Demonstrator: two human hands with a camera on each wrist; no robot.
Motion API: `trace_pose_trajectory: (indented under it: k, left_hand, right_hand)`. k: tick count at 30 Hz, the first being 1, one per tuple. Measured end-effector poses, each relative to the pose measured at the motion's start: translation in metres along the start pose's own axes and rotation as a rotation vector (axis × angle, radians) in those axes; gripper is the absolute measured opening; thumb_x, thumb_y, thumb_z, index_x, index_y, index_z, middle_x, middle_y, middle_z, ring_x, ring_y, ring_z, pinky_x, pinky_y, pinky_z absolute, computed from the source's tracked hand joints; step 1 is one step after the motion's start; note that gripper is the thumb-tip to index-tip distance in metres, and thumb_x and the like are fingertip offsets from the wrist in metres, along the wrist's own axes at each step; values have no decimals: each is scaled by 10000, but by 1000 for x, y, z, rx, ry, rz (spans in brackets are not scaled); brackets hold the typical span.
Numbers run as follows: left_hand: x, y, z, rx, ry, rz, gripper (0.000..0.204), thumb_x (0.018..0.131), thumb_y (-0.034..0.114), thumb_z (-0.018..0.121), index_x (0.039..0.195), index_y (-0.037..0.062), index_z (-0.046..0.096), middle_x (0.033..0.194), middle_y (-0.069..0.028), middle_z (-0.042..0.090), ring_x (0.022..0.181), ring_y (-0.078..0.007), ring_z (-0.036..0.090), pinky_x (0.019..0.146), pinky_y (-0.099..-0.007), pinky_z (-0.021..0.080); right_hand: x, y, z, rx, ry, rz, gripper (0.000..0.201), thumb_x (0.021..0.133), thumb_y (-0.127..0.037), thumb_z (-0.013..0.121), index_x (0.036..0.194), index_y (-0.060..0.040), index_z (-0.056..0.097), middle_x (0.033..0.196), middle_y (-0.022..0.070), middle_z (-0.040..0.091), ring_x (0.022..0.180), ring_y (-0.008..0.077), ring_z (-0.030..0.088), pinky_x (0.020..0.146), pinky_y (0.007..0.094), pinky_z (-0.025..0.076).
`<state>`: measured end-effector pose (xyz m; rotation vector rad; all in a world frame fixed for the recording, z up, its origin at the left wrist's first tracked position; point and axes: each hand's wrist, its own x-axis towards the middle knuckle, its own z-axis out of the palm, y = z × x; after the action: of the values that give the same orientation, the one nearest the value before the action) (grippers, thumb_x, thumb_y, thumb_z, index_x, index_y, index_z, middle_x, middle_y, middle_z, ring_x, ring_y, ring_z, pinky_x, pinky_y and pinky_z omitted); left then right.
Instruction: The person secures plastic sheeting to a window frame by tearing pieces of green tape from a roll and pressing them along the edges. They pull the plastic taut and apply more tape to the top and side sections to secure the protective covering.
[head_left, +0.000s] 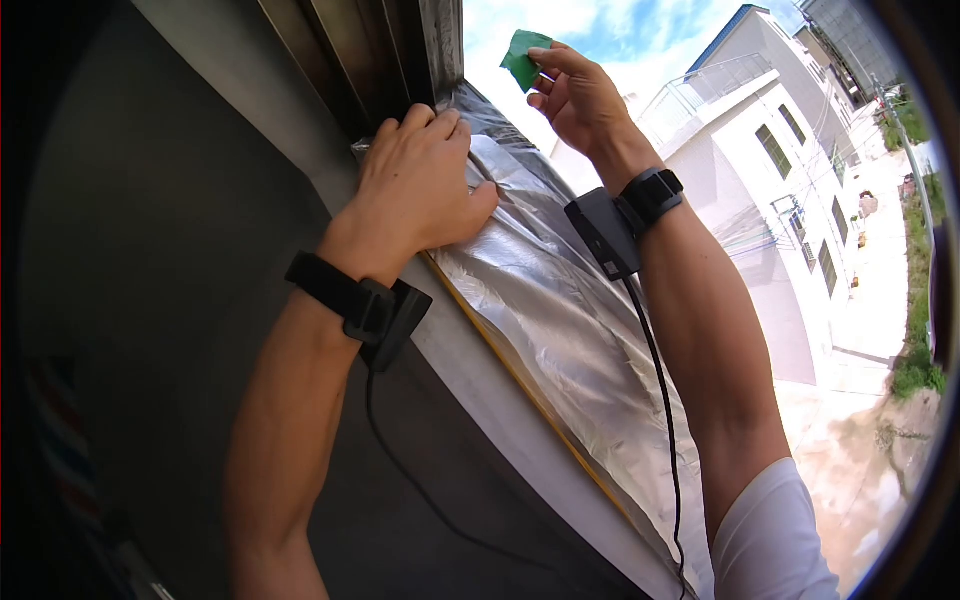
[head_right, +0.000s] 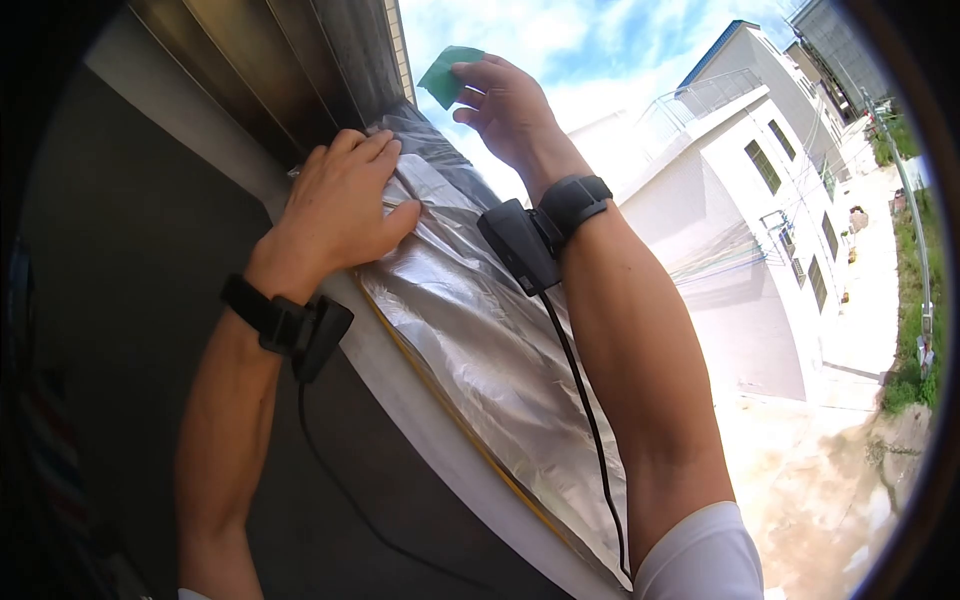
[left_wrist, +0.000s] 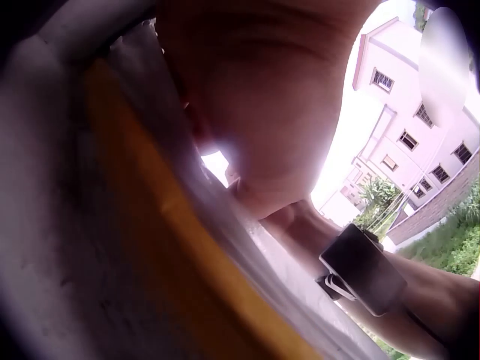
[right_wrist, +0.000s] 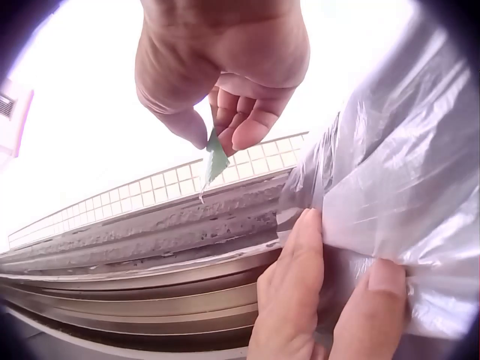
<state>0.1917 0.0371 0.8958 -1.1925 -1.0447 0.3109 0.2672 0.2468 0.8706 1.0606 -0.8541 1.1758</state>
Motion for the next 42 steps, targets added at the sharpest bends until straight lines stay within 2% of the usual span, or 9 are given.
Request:
trace_pose_trajectory:
  k: [11, 16, 17, 19, 23, 26, 37, 39, 42]
  left_hand:
    - [13, -7, -14, -16, -180, -43, 585, 825, 371, 613, 1210, -69, 636, 1382, -189, 568, 1290, -319, 479, 1088, -434, 380]
    - [10, -13, -10, -32, -38, -18, 558, 815, 350, 654, 1178, -74, 641, 1362, -220, 568, 1262, -336, 502, 1068, -442, 399]
    - [8, 1, 18, -34, -38, -16, 558, 815, 350, 654, 1178, -74, 641, 1362, -220, 568, 1262, -336, 502, 1068, -442, 399]
    - [8, -3, 28, -94, 157, 24, 552, 809, 317, 686, 1191, -76, 619, 1341, -241, 570, 1230, -350, 529, 1045, -442, 425]
    - [11, 3, 9, -261, 56, -46, 545, 812, 293, 701, 1200, -76, 599, 1316, -247, 579, 1213, -357, 546, 1027, -441, 444]
    - [11, 1, 14, -202, 203, 62, 508, 832, 286, 675, 1205, -52, 601, 1294, -216, 596, 1209, -341, 553, 1020, -441, 450]
    - [9, 2, 16, 26, 68, 19, 409, 851, 245, 578, 1131, -35, 677, 1238, -147, 662, 1186, -315, 563, 1020, -452, 446]
    - [10, 2, 16, 32, 64, 20, 411, 851, 244, 575, 1133, -38, 677, 1239, -148, 662, 1190, -317, 561, 1022, -452, 445]
    - [10, 2, 16, 41, 47, 14, 415, 850, 241, 572, 1137, -41, 675, 1239, -152, 662, 1195, -321, 557, 1026, -454, 442]
  right_hand:
    - [19, 11, 14, -454, -208, 132, 446, 846, -91, 757, 1240, 24, 581, 946, 106, 691, 717, 115, 660, 560, 200, 571]
    - [18, 9, 22, -597, -170, 176, 497, 812, -81, 789, 1251, 32, 583, 940, 102, 690, 712, 112, 651, 549, 206, 565]
    - [7, 21, -1, -614, -175, 171, 515, 807, -80, 794, 1260, 34, 579, 940, 101, 690, 711, 114, 649, 545, 207, 559]
    - [6, 20, 0, -632, -177, 169, 532, 802, -80, 799, 1270, 37, 575, 940, 101, 689, 710, 117, 648, 541, 208, 553]
    - [9, 17, 1, -702, -159, 125, 531, 806, -74, 788, 1276, 40, 569, 917, 91, 693, 713, 124, 650, 537, 217, 532]
    - [11, 14, 7, -745, -165, 106, 518, 816, -72, 772, 1279, 34, 566, 900, 90, 702, 710, 124, 652, 542, 228, 526]
    - [13, 6, 34, -1226, -251, -67, 444, 899, -108, 597, 1328, 0, 563, 892, 160, 727, 716, 145, 684, 615, 290, 562]
    - [15, 4, 34, -1279, -283, -150, 448, 828, -153, 585, 1261, -67, 661, 1019, 223, 723, 932, 362, 694, 878, 414, 539]
    - [15, 0, 33, -1397, -318, -125, 480, 846, -126, 559, 1318, -138, 647, 1040, 215, 724, 924, 357, 698, 857, 419, 543]
